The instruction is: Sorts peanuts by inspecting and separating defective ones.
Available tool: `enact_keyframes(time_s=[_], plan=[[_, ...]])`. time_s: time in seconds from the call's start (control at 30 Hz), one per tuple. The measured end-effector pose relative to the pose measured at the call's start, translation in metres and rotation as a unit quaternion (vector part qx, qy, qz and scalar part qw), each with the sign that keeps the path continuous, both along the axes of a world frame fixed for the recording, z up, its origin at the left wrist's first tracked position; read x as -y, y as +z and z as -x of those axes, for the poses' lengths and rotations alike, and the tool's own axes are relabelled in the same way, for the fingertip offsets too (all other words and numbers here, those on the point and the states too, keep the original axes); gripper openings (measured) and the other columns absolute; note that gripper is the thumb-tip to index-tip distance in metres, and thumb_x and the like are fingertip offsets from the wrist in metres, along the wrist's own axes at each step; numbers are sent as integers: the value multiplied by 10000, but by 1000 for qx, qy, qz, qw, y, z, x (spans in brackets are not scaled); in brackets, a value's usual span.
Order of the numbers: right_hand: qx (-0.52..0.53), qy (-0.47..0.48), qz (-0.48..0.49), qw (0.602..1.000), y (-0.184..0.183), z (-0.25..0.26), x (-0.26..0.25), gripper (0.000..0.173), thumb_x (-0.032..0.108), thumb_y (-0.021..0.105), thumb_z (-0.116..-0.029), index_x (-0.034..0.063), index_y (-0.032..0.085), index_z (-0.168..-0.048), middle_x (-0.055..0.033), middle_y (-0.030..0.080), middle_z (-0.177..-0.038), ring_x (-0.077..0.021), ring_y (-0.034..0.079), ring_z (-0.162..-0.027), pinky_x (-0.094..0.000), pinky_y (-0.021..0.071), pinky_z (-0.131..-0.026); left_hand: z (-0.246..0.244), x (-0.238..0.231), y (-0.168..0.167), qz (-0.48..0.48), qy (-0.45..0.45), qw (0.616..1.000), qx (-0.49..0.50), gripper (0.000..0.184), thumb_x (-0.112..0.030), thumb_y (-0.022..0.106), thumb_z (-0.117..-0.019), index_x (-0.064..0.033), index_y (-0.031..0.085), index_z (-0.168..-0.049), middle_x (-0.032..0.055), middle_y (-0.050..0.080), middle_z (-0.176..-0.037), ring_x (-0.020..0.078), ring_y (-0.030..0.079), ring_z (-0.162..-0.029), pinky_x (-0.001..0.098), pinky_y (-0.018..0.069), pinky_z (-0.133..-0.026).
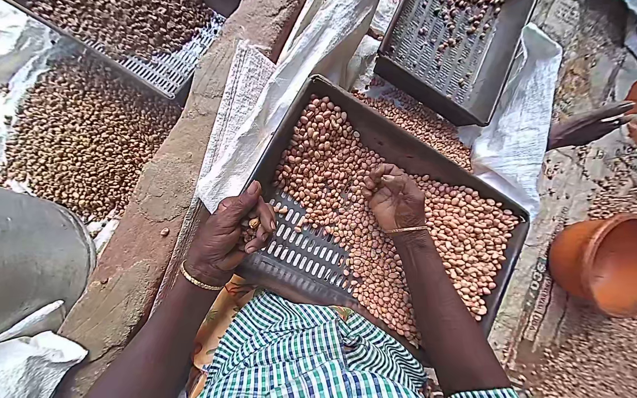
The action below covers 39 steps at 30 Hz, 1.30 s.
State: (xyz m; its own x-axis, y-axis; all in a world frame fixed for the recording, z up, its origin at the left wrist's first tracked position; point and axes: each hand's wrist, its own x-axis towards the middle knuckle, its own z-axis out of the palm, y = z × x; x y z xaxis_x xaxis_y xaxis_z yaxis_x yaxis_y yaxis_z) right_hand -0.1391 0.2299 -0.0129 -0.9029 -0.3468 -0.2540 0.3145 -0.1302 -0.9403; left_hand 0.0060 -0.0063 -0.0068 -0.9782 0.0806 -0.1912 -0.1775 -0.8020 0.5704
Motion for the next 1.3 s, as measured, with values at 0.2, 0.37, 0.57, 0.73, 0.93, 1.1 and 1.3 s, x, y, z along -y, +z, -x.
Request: enact_keyframes(time_s=[0.2, 0.37, 0.57, 0.73, 0.93, 1.1, 1.3], plan=[[-366, 168, -470, 785, -3, -16, 31, 179, 20, 655, -941, -77, 741, -1065, -256, 668, -919, -374, 667, -799, -477, 545, -736, 2, -1, 0, -7, -9, 1000, -10, 582, -367, 380, -1103, -95, 698, -698, -33, 644, -608, -25, 547, -463, 102, 442, -450], [-258, 231, -595, 725, 16, -8, 46, 201, 71, 597, -993, -102, 692, -1032, -264, 676, -997, -401, 693, -920, -518, 538, -811, 3, -3, 2, 3, 5, 1000, 9, 602, -352, 351, -1110, -96, 680, -675, -31, 634, -593, -23, 530, -438, 104, 435, -427], [16, 57, -1, 998, -4, -17, 4, 273, 110, 411, -998, 211, 644, -896, 120, 630, -776, 20, 579, -679, -152, 493, -650, 0, -3, 1, -2, 12, 1000, -11, 597, -346, 362, -1110, -76, 692, -693, -25, 637, -588, -24, 531, -436, 107, 435, -426], [-312, 201, -456, 809, 2, -42, 47, 156, 48, 666, -954, -54, 743, -1043, -204, 654, -879, -312, 638, -752, -429, 534, -701, 1, -3, 3, 3, 19, 1000, -7, 607, -327, 345, -1114, -75, 683, -679, -29, 620, -571, -21, 525, -430, 111, 431, -414], [-252, 207, -385, 863, 1, -36, 40, 66, 37, 671, -921, -11, 706, -890, -109, 583, -691, -199, 536, -560, -327, 462, -542, 0, -5, 2, -5, 32, 999, -17, 591, -328, 369, -1111, -73, 685, -682, -25, 623, -580, -18, 533, -440, 113, 441, -427], [0, 113, -27, 993, -5, -20, 16, 282, 131, 363, -1019, 248, 604, -930, 141, 609, -789, 48, 559, -650, -116, 478, -603, -2, -3, 0, -20, 29, 999, -33, 565, -370, 430, -1094, -65, 707, -706, -25, 636, -588, -23, 539, -451, 109, 436, -437], [-113, 577, -500, 636, 62, 12, 63, 167, -21, 535, -1017, -80, 672, -1093, -194, 656, -997, -263, 612, -881, -419, 480, -839, 1, -5, 1, -44, 47, 998, -20, 557, -292, 398, -1098, -66, 717, -702, -22, 662, -597, -29, 564, -467, 109, 451, -455]])
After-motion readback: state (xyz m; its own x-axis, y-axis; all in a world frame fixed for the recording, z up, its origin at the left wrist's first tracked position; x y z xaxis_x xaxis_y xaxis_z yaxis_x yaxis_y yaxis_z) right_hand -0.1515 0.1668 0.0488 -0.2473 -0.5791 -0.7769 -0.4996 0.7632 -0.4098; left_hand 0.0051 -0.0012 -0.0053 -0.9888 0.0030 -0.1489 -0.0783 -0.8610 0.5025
